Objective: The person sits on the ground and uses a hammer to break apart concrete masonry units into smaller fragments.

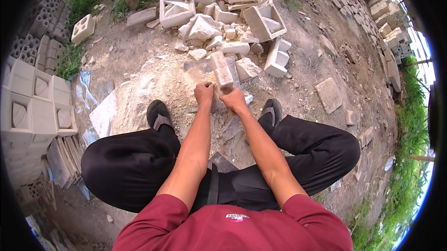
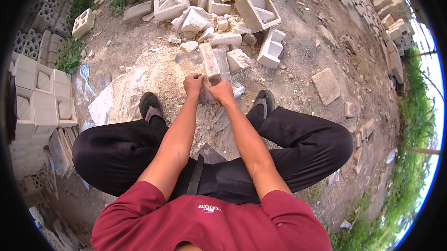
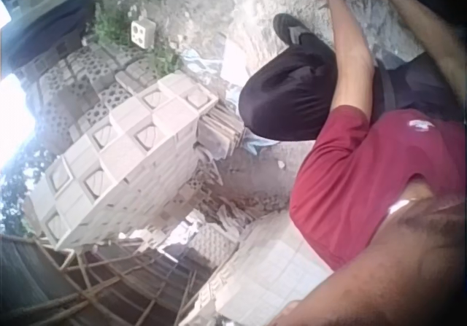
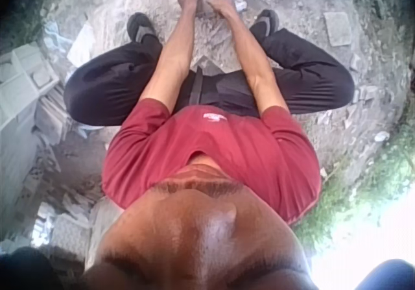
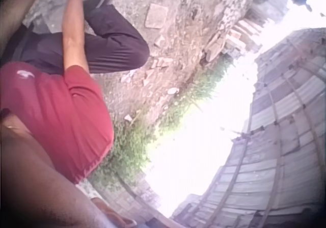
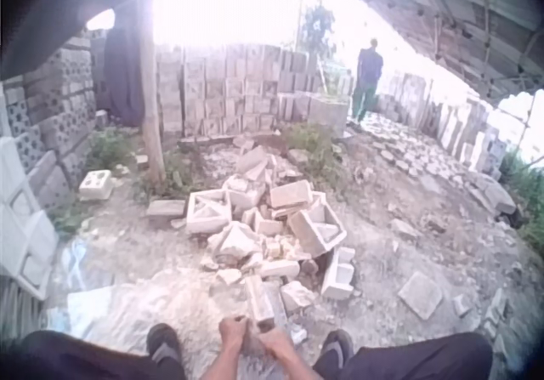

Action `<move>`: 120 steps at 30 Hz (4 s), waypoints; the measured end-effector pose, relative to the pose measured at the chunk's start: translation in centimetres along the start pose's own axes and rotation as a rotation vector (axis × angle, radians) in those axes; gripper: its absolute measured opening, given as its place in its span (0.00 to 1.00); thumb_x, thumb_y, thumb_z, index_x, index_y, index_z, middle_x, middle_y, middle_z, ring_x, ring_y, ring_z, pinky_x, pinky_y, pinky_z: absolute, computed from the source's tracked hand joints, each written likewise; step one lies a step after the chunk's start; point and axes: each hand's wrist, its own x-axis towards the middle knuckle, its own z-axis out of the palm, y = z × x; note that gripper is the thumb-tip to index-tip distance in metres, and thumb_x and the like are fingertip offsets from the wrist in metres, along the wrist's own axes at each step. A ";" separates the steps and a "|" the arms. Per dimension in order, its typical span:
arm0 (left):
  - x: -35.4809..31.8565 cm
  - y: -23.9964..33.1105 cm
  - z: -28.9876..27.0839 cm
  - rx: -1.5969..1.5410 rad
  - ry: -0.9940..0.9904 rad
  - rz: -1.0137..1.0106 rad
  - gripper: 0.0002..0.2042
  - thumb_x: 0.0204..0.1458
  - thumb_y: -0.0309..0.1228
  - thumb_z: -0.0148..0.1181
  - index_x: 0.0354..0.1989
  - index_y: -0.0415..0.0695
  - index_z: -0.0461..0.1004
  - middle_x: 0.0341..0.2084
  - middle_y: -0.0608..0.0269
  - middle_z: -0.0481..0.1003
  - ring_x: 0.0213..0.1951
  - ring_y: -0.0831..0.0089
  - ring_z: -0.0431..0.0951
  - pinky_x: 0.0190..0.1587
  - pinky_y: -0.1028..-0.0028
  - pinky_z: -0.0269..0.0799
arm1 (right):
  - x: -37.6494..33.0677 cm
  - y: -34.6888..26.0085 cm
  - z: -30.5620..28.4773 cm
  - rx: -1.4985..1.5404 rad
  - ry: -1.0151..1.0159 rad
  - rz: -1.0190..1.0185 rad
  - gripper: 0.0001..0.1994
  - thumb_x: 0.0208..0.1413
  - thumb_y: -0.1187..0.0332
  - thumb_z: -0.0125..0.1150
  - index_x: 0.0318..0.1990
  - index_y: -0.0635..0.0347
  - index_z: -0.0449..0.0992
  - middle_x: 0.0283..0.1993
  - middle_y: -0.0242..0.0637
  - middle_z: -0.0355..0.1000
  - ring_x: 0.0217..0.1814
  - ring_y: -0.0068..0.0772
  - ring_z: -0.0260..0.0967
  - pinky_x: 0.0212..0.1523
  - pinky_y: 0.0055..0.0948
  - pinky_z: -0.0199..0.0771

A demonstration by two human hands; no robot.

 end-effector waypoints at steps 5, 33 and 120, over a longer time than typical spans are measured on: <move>0.8 -0.5 -0.1 -0.057 -0.002 -0.018 0.12 0.44 0.36 0.64 0.37 0.48 0.84 0.32 0.49 0.80 0.37 0.54 0.82 0.44 0.63 0.76 | -0.6 -1.8 0.6 0.196 0.298 -0.255 0.22 0.38 0.58 0.67 0.35 0.71 0.77 0.31 0.52 0.78 0.35 0.45 0.78 0.36 0.36 0.77; 1.3 -0.2 -1.6 0.032 -0.029 0.053 0.11 0.44 0.36 0.67 0.36 0.47 0.84 0.29 0.54 0.81 0.32 0.62 0.83 0.39 0.68 0.78 | -0.6 -2.7 -1.1 0.176 0.195 -0.209 0.20 0.40 0.61 0.66 0.36 0.72 0.77 0.23 0.45 0.76 0.24 0.36 0.77 0.29 0.35 0.77; -0.5 -0.3 -2.0 0.179 -0.058 0.203 0.08 0.47 0.31 0.59 0.31 0.45 0.83 0.35 0.49 0.79 0.42 0.51 0.77 0.47 0.61 0.74 | -0.5 -1.8 1.4 0.134 0.172 -0.198 0.19 0.40 0.59 0.67 0.32 0.70 0.77 0.25 0.49 0.77 0.25 0.39 0.78 0.29 0.35 0.77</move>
